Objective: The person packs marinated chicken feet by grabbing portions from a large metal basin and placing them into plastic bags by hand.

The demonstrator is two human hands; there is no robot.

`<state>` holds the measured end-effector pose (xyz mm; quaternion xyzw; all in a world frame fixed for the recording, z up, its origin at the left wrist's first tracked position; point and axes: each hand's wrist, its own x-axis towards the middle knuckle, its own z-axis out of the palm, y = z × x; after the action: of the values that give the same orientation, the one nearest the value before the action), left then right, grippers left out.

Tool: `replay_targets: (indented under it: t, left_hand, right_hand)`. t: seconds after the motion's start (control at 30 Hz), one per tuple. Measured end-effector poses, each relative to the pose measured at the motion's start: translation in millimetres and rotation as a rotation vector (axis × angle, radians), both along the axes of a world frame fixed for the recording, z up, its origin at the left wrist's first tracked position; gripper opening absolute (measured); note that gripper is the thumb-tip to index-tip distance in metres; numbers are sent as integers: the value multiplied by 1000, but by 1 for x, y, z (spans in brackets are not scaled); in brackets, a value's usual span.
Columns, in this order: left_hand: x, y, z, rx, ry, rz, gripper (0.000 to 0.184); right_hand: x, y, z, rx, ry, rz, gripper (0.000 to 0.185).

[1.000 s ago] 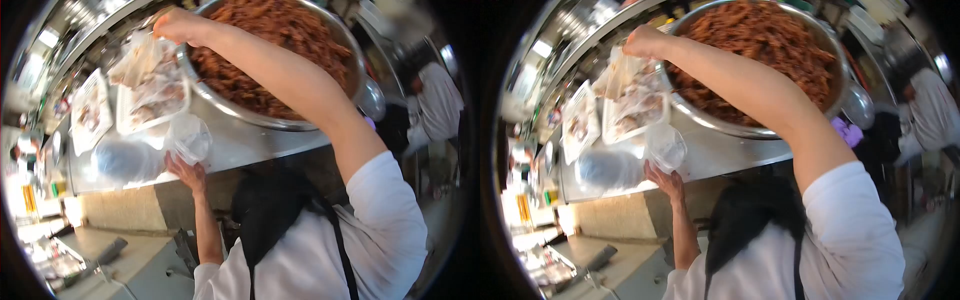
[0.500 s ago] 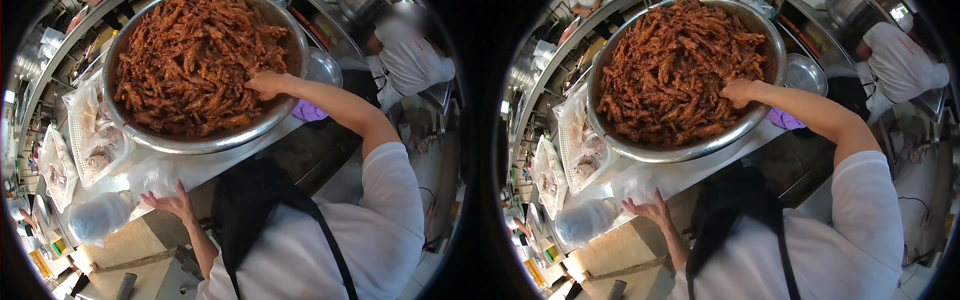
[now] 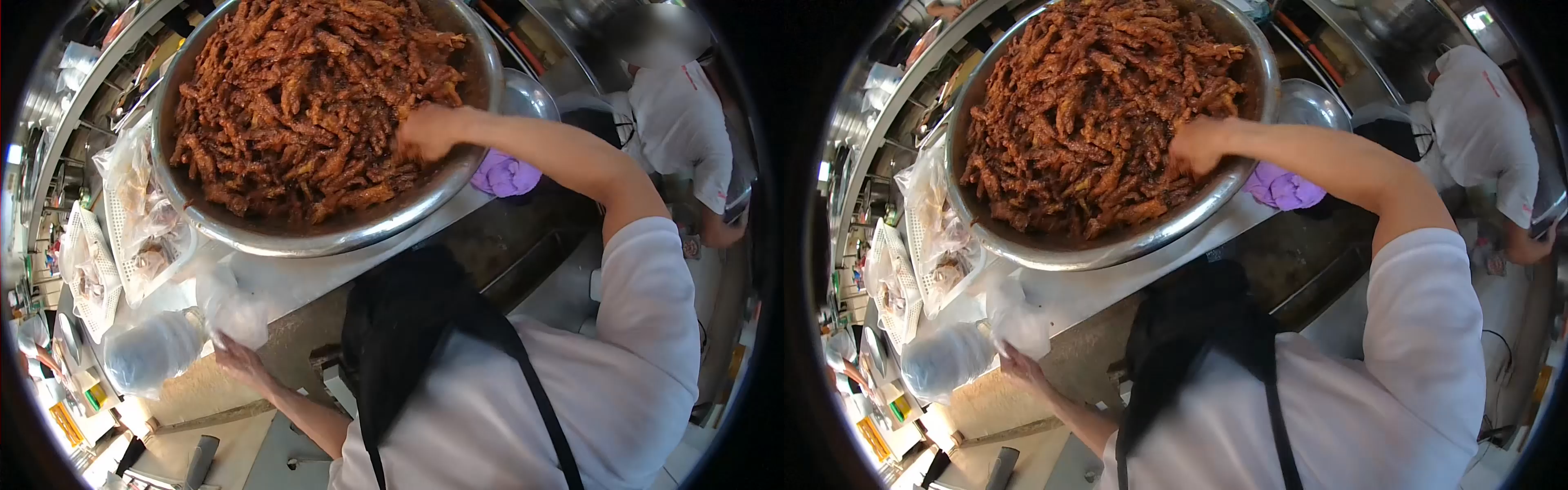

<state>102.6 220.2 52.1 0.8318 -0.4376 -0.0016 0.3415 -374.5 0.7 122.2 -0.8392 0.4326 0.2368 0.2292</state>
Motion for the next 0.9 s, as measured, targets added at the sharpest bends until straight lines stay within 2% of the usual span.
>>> replay_targets:
  t: [0.03,0.1,0.13,0.23,0.27,0.33,0.43,0.47,0.53,0.6,0.63,0.7,0.8,0.9]
  left_hand:
    - [0,4,5,56,21,51,35]
    - [-12,5,11,-37,16,138,35]
    - [-15,6,17,-84,5,183,35]
    - [-9,3,26,27,110,217,35]
    - [-11,0,29,10,205,181,34]
    - [-21,-9,44,-22,393,108,32]
    - [-7,-8,45,-25,340,9,30]
    - [-1,-6,40,-79,225,-14,30]
    - [7,-3,26,-176,-2,-60,29]
    - [11,-4,27,-16,128,-29,29]
    - [11,-9,33,63,189,-15,29]
    - [-2,-24,50,-36,193,-25,28]
    - [-15,-29,63,-91,197,-18,30]
    - [-23,-27,69,-72,212,41,34]
  right_hand:
    - [-10,-9,2,-106,-78,-160,26]
    - [-23,-26,16,-12,-217,-353,25]
    - [-26,-28,17,-33,-219,-355,29]
    - [-21,-25,-3,-23,8,20,31]
    - [-19,-17,-9,61,85,9,33]
    - [-5,-5,-15,62,215,25,32]
    - [4,-9,0,136,231,-38,33]
    - [8,-10,5,159,220,-53,34]
    - [19,-10,11,175,-125,-121,35]
    - [32,-5,-6,126,-398,-129,36]
    - [40,-6,-29,186,-273,-17,48]
    - [45,-7,-43,243,-250,-68,69]
    - [42,-18,-14,384,-39,-127,83]
    - [35,-14,-10,517,-10,-283,83]
